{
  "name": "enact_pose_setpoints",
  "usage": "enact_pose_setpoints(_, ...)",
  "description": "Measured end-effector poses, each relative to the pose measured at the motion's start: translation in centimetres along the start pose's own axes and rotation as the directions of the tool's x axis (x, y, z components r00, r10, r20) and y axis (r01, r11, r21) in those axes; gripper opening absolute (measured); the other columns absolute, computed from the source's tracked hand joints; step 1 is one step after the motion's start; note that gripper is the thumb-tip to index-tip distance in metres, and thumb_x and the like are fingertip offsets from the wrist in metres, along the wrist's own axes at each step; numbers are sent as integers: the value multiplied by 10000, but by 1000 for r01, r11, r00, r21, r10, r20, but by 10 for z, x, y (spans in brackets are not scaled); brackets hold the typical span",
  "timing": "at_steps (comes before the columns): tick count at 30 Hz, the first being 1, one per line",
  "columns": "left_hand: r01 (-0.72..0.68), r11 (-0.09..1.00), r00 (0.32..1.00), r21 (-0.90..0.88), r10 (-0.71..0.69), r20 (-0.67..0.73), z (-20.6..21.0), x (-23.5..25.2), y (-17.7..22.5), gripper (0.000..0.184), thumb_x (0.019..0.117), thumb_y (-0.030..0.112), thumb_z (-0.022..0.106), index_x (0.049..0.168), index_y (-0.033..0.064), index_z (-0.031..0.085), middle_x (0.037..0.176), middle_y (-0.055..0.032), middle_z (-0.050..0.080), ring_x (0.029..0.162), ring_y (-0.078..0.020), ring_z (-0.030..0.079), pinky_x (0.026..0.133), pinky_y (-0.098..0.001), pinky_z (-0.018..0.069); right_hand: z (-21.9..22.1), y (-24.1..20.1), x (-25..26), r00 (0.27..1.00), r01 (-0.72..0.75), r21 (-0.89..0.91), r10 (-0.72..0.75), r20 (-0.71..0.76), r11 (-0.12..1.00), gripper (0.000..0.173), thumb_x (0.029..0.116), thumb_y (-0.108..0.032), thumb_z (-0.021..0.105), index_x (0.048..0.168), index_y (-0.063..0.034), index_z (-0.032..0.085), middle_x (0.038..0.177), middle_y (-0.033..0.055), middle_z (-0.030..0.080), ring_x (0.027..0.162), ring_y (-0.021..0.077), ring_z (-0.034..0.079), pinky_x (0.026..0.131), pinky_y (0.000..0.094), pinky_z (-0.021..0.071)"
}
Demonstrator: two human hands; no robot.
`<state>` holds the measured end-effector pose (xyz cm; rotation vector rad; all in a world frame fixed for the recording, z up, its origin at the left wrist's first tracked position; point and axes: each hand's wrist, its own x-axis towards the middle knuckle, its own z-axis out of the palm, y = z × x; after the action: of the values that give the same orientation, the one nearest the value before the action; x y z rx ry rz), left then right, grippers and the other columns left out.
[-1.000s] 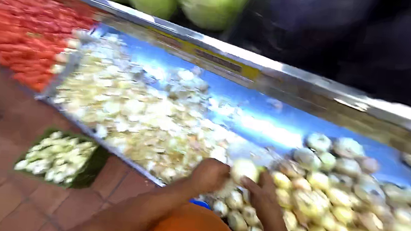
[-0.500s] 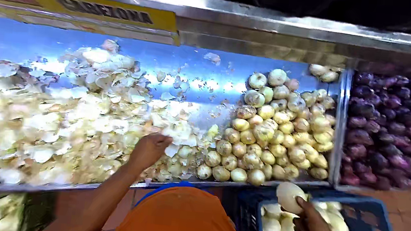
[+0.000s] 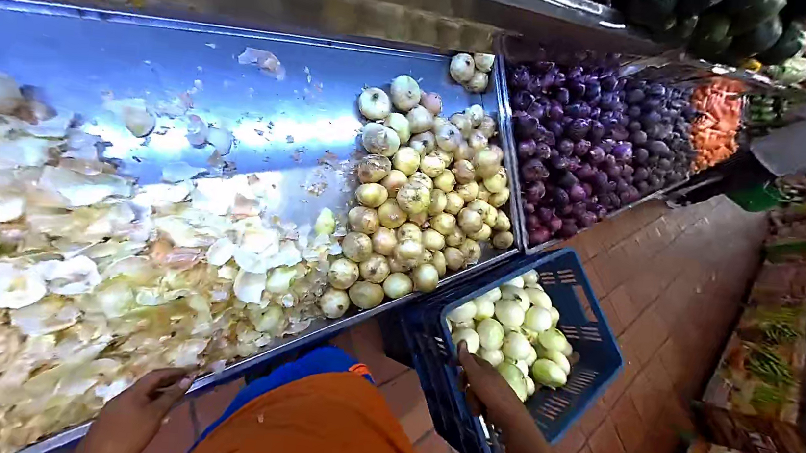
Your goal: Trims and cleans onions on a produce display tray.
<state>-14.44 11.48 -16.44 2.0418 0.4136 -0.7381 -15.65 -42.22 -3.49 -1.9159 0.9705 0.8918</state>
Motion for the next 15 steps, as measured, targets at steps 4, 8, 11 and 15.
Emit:
enact_pose_setpoints(4,120,988,992,-100,-122,-11,-5,-23,-26,392,1047,311,572,1351,66,608,1290,-148,659,1135,-270,673,1019,-502,534,59,-81,30,981,158,83,-166,102,984,638,1095,-572,277,1288,-66,614,754,60,596,514,167,511,471,347,473)
enact_pose_setpoints(8,316,903,937,-291,-346,-55,11,-40,-107,394,1050,306,576,1341,44,619,1264,-171,666,1040,-294,694,936,-499,557,138,-177,94,943,286,153,-306,134,946,350,1097,-319,491,1264,-31,600,866,117,624,617,201,588,560,381,536)
enact_pose_setpoints(11,524,682,765,-510,-640,-69,44,-104,-183,437,1045,311,584,1372,21,576,1308,-225,630,1101,-377,661,941,-570,530,203,-233,157,910,364,215,-396,125,906,336,1080,-244,512,1307,-3,570,1042,196,644,808,286,649,713,498,573)
enact_pose_setpoints(15,649,374,501,-662,-865,3,105,-231,-227,467,1036,359,585,1364,28,589,1271,-239,645,1093,-402,660,926,-594,528,237,-261,207,838,522,-418,-539,89,743,423,1075,-269,519,1358,38,589,1330,274,616,1213,393,612,1003,590,497)
